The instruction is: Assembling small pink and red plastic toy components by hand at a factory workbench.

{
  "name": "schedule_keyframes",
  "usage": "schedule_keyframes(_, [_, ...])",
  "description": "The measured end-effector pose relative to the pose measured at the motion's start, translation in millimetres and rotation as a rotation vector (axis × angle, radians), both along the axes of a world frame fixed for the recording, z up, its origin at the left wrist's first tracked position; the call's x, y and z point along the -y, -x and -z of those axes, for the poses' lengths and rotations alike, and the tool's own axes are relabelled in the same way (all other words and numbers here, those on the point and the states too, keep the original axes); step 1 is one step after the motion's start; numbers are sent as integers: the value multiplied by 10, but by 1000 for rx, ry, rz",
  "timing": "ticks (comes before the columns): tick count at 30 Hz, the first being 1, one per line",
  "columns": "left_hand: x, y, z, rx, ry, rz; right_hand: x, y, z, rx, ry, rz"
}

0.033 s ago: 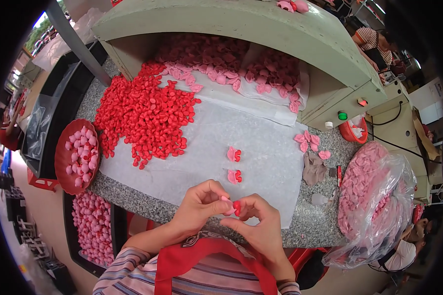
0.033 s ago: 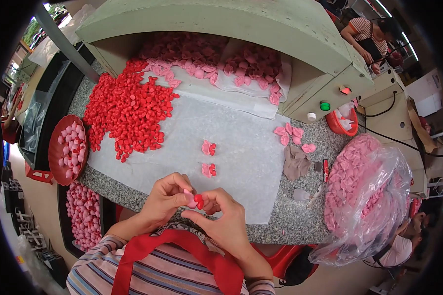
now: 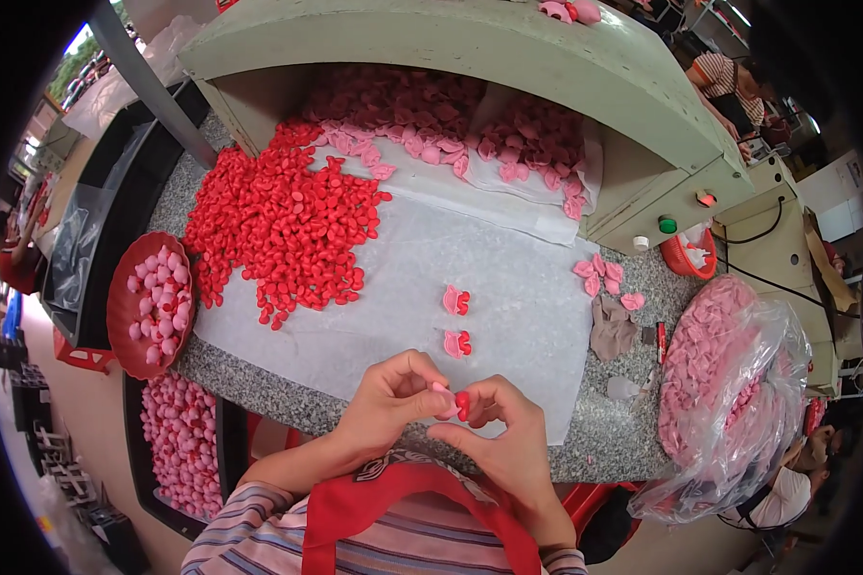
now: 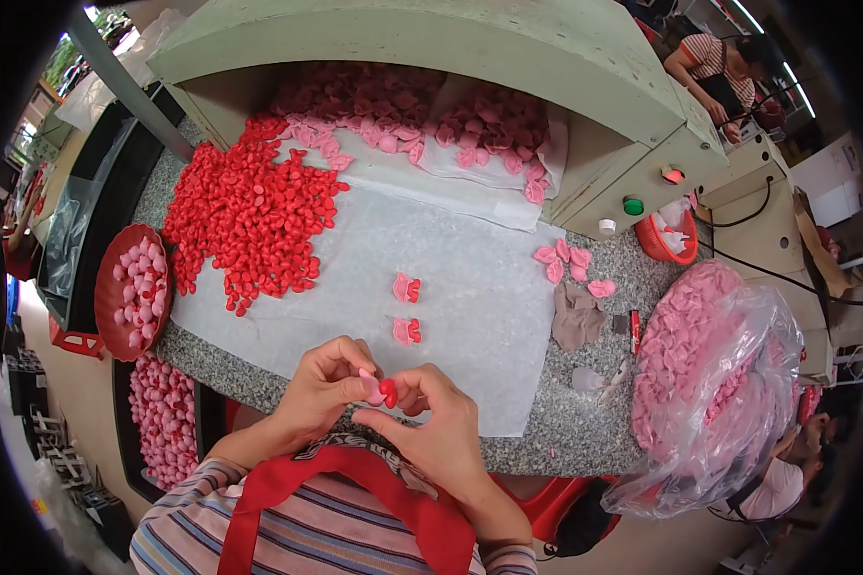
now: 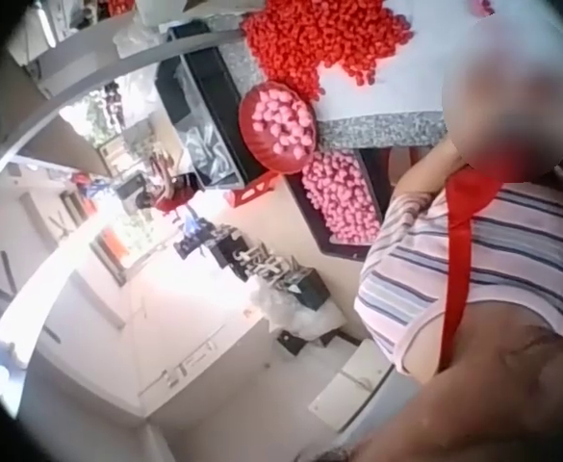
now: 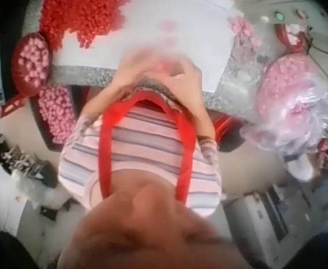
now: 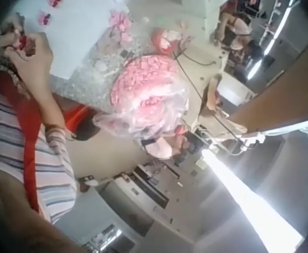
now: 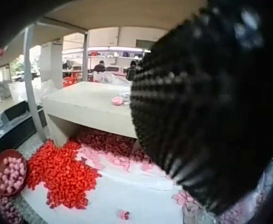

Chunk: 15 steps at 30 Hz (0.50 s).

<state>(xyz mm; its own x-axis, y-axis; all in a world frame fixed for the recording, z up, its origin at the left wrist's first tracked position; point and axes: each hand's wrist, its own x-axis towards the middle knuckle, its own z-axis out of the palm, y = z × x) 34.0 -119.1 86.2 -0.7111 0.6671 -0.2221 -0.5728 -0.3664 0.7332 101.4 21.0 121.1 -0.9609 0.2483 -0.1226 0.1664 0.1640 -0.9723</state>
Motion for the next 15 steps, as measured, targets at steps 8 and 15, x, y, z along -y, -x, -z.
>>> schedule_keyframes(8, [40,18,-51,-121,73,24,-21,90,-1,-120,-263,-88])
schedule_keyframes(15, [31,-4,-27,-33,-10,15,44,42,242,-524,-652,73])
